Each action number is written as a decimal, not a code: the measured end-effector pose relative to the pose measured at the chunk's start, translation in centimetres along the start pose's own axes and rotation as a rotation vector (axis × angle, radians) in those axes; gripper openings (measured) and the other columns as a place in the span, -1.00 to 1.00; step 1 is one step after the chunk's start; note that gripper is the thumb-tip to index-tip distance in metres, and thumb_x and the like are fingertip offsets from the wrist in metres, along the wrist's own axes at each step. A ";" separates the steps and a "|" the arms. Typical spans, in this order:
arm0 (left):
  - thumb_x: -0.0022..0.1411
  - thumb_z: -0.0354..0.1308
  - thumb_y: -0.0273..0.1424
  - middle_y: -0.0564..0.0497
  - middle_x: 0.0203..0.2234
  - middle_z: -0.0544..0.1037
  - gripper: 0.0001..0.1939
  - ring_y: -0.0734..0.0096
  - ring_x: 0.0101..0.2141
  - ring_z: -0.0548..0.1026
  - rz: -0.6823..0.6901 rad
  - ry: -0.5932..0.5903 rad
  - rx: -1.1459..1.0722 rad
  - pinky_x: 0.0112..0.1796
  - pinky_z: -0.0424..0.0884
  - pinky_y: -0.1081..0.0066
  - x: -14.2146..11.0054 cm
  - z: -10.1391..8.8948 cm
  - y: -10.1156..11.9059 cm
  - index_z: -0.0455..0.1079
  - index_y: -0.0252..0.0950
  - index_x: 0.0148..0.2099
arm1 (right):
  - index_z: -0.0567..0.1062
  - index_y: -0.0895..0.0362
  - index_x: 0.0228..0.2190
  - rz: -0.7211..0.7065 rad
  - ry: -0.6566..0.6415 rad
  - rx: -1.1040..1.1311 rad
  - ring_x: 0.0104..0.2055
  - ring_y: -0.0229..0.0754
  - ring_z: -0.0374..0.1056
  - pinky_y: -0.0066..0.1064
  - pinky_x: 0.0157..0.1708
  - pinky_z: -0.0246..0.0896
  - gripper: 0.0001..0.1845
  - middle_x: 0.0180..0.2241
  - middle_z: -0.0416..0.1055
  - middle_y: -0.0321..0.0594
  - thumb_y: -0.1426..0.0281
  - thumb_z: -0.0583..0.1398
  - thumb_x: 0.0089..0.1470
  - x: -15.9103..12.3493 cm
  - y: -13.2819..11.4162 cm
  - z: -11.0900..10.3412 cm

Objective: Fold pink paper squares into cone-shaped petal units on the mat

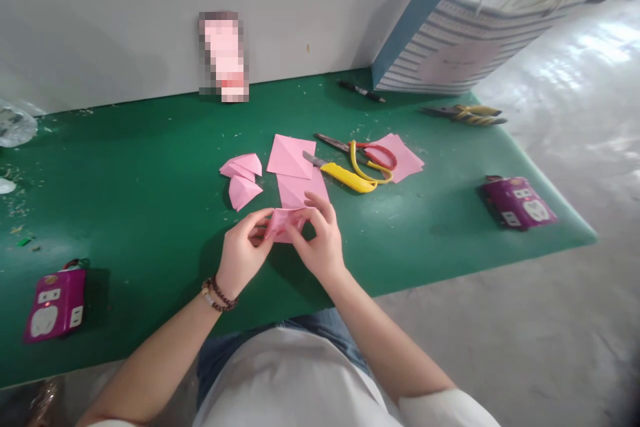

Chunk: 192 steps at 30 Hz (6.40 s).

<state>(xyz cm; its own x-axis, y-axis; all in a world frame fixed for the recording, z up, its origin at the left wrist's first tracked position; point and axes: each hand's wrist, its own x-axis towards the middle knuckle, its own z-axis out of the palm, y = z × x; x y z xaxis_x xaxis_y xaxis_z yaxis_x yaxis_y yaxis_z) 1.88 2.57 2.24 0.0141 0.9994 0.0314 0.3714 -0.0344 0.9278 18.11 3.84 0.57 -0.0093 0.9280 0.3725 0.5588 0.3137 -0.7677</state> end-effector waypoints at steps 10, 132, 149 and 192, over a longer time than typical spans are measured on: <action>0.10 0.23 -0.40 -0.03 -0.31 0.53 -0.60 0.43 -0.39 0.57 -0.163 -0.079 -0.130 -0.38 0.56 0.50 0.5 -0.2 -0.3 0.43 -0.32 0.02 | 0.34 0.05 -0.23 0.117 -0.022 0.173 0.06 -0.07 0.32 -0.35 -0.34 0.42 -0.55 0.05 0.29 -0.05 0.68 0.04 -0.17 -0.5 0.2 -0.1; 0.19 0.07 -0.59 0.05 -0.17 0.65 -0.64 0.30 -0.15 0.61 0.302 0.208 0.213 -0.06 0.53 0.33 -0.6 -0.9 0.4 0.57 -0.16 -0.08 | 0.50 0.05 -0.30 0.190 -0.092 0.141 -0.49 -0.24 0.38 -0.46 -0.48 0.31 -0.81 -0.42 0.52 -0.32 0.43 0.23 -0.05 -0.6 -2.1 -0.1; 0.19 0.12 -0.56 0.05 -0.21 0.66 -0.69 0.31 -0.21 0.62 0.259 0.172 0.179 -0.12 0.55 0.34 -0.9 -0.5 0.5 0.58 -0.13 -0.13 | 0.49 0.03 -0.31 -0.040 0.049 -0.015 -0.37 -0.19 0.44 -0.39 -0.37 0.39 -0.83 -0.38 0.52 -0.25 0.50 0.17 0.06 -0.9 -2.5 0.8; 0.18 0.07 -0.25 0.11 -0.67 0.36 -0.68 0.48 -0.57 0.30 -0.247 -0.278 0.002 -0.53 0.17 0.51 0.5 -0.6 0.4 0.32 -0.31 -0.56 | 0.53 0.07 -0.26 -0.066 -0.418 -0.427 -0.28 -0.16 0.45 -0.41 -0.36 0.19 -0.85 -0.33 0.58 -0.25 0.46 0.14 0.20 2.1 -2.3 -1.8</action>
<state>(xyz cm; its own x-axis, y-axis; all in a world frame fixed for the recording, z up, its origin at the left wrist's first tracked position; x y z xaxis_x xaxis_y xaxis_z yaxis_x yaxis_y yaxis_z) 1.47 3.09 2.90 0.1757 0.9390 -0.2955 0.3966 0.2072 0.8943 18.35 4.69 4.05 -0.3321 0.9369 0.1092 0.8289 0.3452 -0.4402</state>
